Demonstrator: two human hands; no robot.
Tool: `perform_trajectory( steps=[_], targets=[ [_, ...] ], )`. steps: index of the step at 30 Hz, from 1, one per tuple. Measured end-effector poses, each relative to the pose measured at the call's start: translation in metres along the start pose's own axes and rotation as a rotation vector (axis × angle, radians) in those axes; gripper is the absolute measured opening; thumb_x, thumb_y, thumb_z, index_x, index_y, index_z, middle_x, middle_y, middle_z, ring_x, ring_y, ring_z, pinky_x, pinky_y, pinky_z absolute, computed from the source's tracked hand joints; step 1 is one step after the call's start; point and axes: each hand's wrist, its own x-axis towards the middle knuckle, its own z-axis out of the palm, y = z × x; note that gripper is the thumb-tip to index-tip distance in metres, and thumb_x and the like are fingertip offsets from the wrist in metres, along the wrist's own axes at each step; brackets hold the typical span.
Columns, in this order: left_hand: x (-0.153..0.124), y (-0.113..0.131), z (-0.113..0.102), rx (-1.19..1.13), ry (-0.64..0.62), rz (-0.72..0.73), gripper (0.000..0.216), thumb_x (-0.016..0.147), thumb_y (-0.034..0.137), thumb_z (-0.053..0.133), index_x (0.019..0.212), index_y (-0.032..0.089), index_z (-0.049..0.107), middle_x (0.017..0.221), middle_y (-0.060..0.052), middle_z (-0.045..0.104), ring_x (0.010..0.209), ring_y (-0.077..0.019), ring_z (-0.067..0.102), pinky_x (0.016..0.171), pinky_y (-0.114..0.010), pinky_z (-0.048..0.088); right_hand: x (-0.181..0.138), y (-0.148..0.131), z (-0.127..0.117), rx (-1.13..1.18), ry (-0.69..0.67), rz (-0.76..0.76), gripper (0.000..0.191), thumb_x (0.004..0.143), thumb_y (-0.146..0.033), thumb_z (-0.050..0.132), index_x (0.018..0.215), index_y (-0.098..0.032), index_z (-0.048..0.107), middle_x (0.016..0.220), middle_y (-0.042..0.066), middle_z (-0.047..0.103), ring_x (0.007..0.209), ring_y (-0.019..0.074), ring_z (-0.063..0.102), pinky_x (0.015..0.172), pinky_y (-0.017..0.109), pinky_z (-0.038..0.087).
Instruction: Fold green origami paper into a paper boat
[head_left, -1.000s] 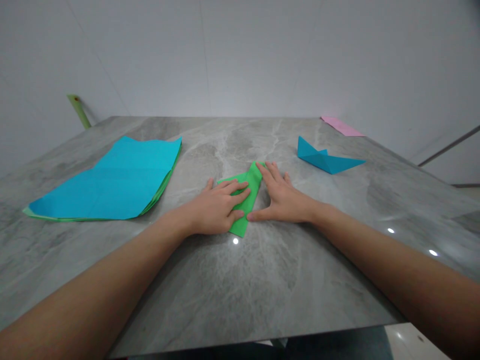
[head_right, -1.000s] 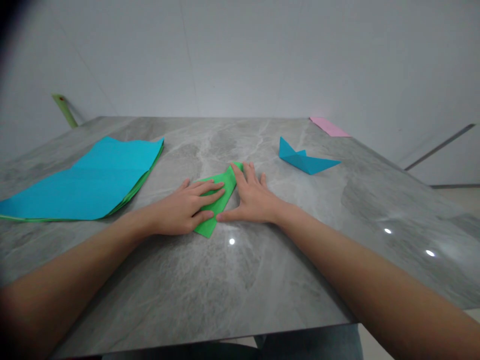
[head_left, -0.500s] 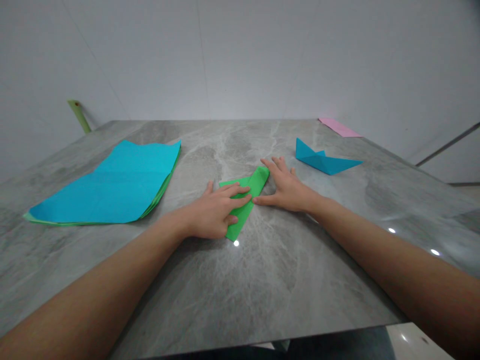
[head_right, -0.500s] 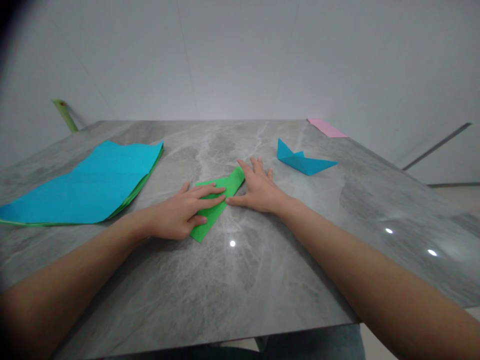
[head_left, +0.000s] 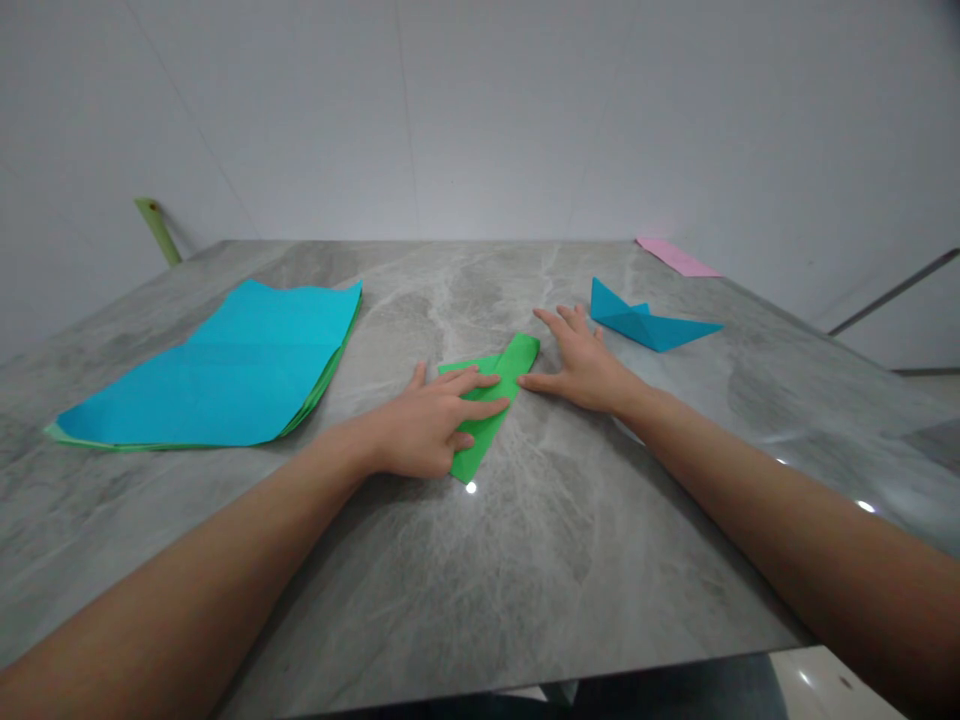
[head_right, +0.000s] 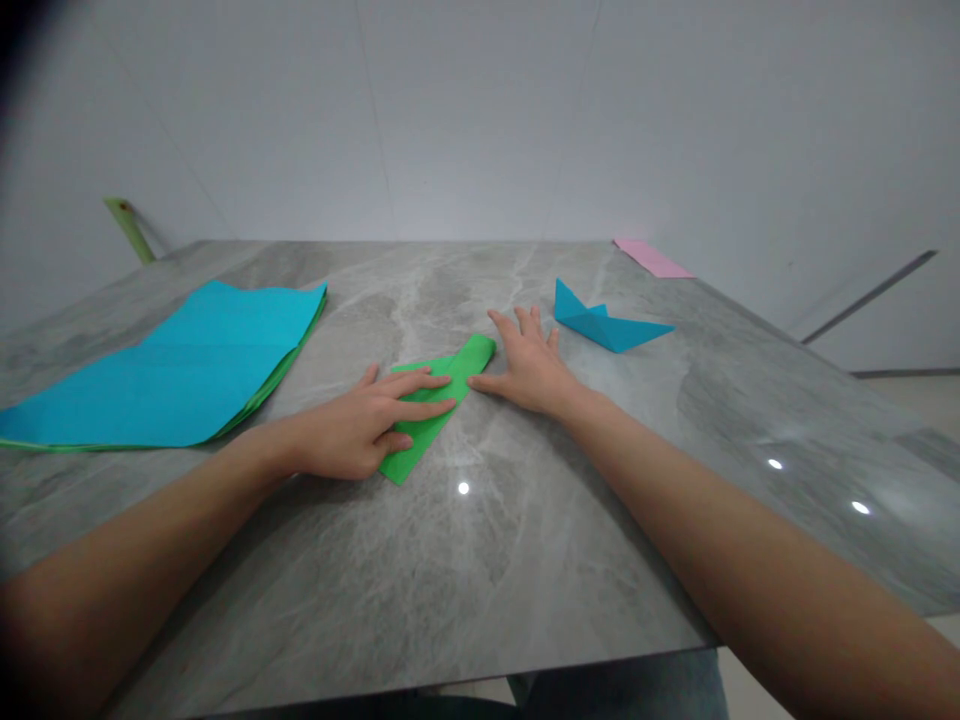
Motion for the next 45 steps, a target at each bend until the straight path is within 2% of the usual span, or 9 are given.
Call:
perform_trajectory(
  steps=[3, 5, 7, 9, 14, 24, 38, 42, 45],
  targets=[
    [-0.001, 0.002, -0.001, -0.034, 0.077, 0.021, 0.059, 0.082, 0.01, 0.057, 0.138, 0.029, 0.054, 0.154, -0.011, 0.04, 0.143, -0.0381, 0.033, 0.104, -0.083, 0.006, -0.001, 0.001, 0.002, 0.036, -0.012, -0.024, 0.104, 0.071, -0.054, 0.075, 0.155, -0.019, 0.025, 0.162, 0.022, 0.017, 0.15, 0.0443, 0.001, 0.114, 0.071, 0.012],
    [-0.001, 0.003, 0.001, -0.07, 0.169, 0.024, 0.033, 0.085, 0.018, 0.06, 0.117, 0.025, 0.067, 0.139, -0.011, 0.054, 0.132, -0.0354, 0.048, 0.106, -0.081, 0.008, -0.005, -0.003, 0.003, 0.057, -0.045, -0.035, 0.11, 0.068, -0.058, 0.075, 0.156, -0.02, 0.023, 0.163, 0.022, 0.015, 0.151, 0.0438, -0.002, 0.115, 0.071, 0.01],
    [0.0, 0.002, 0.003, -0.101, 0.243, 0.032, 0.013, 0.087, 0.025, 0.062, 0.097, 0.021, 0.07, 0.124, -0.009, 0.061, 0.12, -0.0317, 0.057, 0.108, -0.079, 0.012, -0.01, -0.01, 0.004, 0.068, -0.083, -0.048, 0.115, 0.065, -0.061, 0.076, 0.157, -0.019, 0.02, 0.164, 0.022, 0.012, 0.15, 0.0431, -0.005, 0.115, 0.07, 0.008],
    [0.003, 0.0, 0.006, -0.119, 0.282, 0.059, 0.008, 0.087, 0.024, 0.065, 0.093, 0.021, 0.068, 0.116, -0.007, 0.062, 0.115, -0.0291, 0.059, 0.109, -0.076, 0.018, -0.015, -0.018, 0.005, 0.073, -0.111, -0.073, 0.118, 0.064, -0.063, 0.076, 0.157, -0.02, 0.019, 0.164, 0.022, 0.009, 0.151, 0.0419, -0.006, 0.116, 0.069, 0.006],
    [0.005, -0.004, 0.009, -0.153, 0.277, 0.087, 0.022, 0.085, 0.015, 0.065, 0.105, 0.024, 0.065, 0.118, -0.006, 0.059, 0.117, -0.0272, 0.056, 0.108, -0.066, 0.03, -0.018, -0.025, 0.005, 0.081, -0.141, -0.01, 0.116, 0.065, -0.06, 0.076, 0.157, -0.016, 0.02, 0.163, 0.026, 0.011, 0.151, 0.0413, -0.003, 0.116, 0.067, 0.008],
    [0.005, -0.003, 0.007, -0.138, 0.203, 0.05, 0.037, 0.086, 0.012, 0.061, 0.12, 0.028, 0.064, 0.126, -0.006, 0.056, 0.124, -0.0283, 0.053, 0.111, -0.07, 0.019, -0.001, 0.0, -0.009, 0.013, -0.126, 0.062, 0.115, 0.067, -0.052, 0.077, 0.158, -0.017, 0.016, 0.164, 0.024, 0.01, 0.151, 0.0413, -0.003, 0.116, 0.067, 0.009],
    [0.004, -0.001, 0.004, -0.139, 0.154, 0.02, 0.043, 0.086, 0.011, 0.058, 0.124, 0.028, 0.064, 0.131, -0.008, 0.054, 0.128, -0.0293, 0.049, 0.113, -0.071, 0.013, 0.011, 0.033, -0.016, -0.001, -0.07, 0.074, 0.104, 0.072, -0.047, 0.074, 0.156, -0.017, 0.022, 0.161, 0.025, 0.018, 0.149, 0.0471, 0.003, 0.11, 0.078, 0.014],
    [0.003, -0.001, 0.004, -0.158, 0.154, 0.009, 0.046, 0.084, 0.009, 0.057, 0.124, 0.029, 0.065, 0.133, -0.008, 0.054, 0.13, -0.0295, 0.049, 0.113, -0.071, 0.012, 0.012, 0.038, -0.016, -0.004, -0.052, 0.042, 0.098, 0.072, -0.044, 0.074, 0.155, -0.018, 0.027, 0.158, 0.023, 0.027, 0.149, 0.0457, 0.015, 0.11, 0.075, 0.023],
    [0.003, -0.002, 0.005, -0.181, 0.151, -0.049, 0.049, 0.082, 0.003, 0.052, 0.121, 0.029, 0.066, 0.139, -0.008, 0.052, 0.132, -0.0318, 0.048, 0.109, -0.078, 0.007, 0.011, 0.037, -0.014, 0.015, 0.072, -0.053, 0.07, 0.078, -0.028, 0.064, 0.145, -0.018, 0.046, 0.151, 0.018, 0.043, 0.143, 0.039, 0.036, 0.113, 0.064, 0.031]
  ],
)
